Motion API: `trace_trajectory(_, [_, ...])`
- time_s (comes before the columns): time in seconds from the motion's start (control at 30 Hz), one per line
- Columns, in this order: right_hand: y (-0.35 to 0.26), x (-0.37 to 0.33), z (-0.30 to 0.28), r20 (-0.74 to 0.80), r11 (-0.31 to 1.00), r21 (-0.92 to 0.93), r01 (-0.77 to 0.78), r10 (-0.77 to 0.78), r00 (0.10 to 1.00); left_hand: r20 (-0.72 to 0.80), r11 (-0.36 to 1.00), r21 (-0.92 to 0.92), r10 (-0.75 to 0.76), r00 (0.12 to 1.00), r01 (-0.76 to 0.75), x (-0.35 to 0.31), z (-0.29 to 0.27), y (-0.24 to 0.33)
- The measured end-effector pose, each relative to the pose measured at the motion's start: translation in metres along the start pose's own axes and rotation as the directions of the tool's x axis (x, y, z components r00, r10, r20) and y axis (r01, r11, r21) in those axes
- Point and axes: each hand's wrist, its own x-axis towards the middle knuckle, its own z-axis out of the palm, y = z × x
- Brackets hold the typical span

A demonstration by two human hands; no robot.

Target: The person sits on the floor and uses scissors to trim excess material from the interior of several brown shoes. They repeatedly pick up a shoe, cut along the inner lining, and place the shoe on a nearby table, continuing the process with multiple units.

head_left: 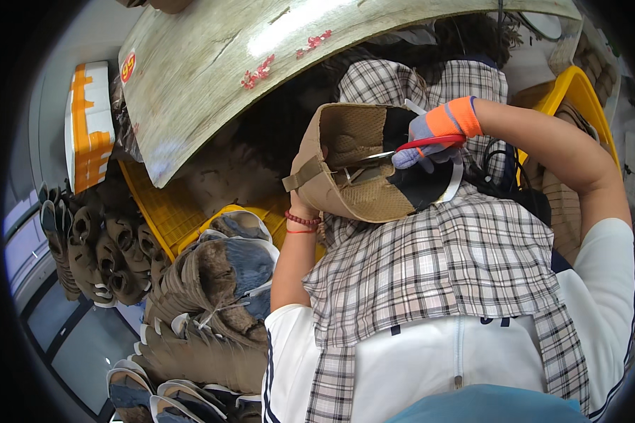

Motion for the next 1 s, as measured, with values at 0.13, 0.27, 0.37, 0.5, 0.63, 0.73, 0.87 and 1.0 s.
trace_trajectory(0.13, [-0.003, -0.003, 0.005, -0.039, 0.998, -0.067, -0.008, 0.006, 0.999, -0.054, 0.986, -0.165, -0.045, 0.998, 0.035, -0.002, 0.006, 0.003])
trace_trajectory(0.27, [-0.017, -0.005, -0.003, 0.047, 0.994, -0.011, -0.106, 0.107, 0.993, -0.057, 0.977, -0.199, -0.091, 0.994, 0.078, -0.001, -0.007, -0.002])
trace_trajectory(0.37, [-0.023, -0.002, -0.007, 0.035, 0.997, -0.035, -0.062, 0.063, 0.997, -0.067, 0.984, -0.162, -0.088, 0.994, 0.076, 0.0, -0.005, 0.002])
trace_trajectory(0.5, [-0.03, -0.004, -0.006, 0.025, 0.997, -0.005, -0.072, 0.072, 0.997, -0.085, 0.964, -0.232, -0.153, 0.985, 0.13, 0.005, -0.021, -0.003])
trace_trajectory(0.63, [-0.03, 0.002, -0.004, -0.016, 0.998, 0.004, -0.059, 0.059, 0.998, -0.074, 0.92, -0.319, -0.265, 0.961, 0.229, 0.009, -0.044, -0.011])
trace_trajectory(0.73, [-0.03, 0.001, 0.005, -0.135, 0.998, 0.04, -0.054, 0.059, 0.989, -0.089, 0.951, -0.239, -0.222, 0.971, 0.195, 0.011, -0.035, -0.005])
trace_trajectory(0.87, [-0.018, -0.006, 0.025, -0.292, 0.999, -0.042, -0.035, 0.021, 0.956, -0.087, 0.961, -0.215, -0.195, 0.977, 0.173, 0.006, -0.024, 0.005])
trace_trajectory(1.0, [-0.003, -0.044, 0.062, -0.547, 0.95, -0.278, -0.145, -0.033, 0.836, -0.075, 0.988, -0.044, -0.151, 0.986, 0.148, -0.003, -0.01, 0.018])
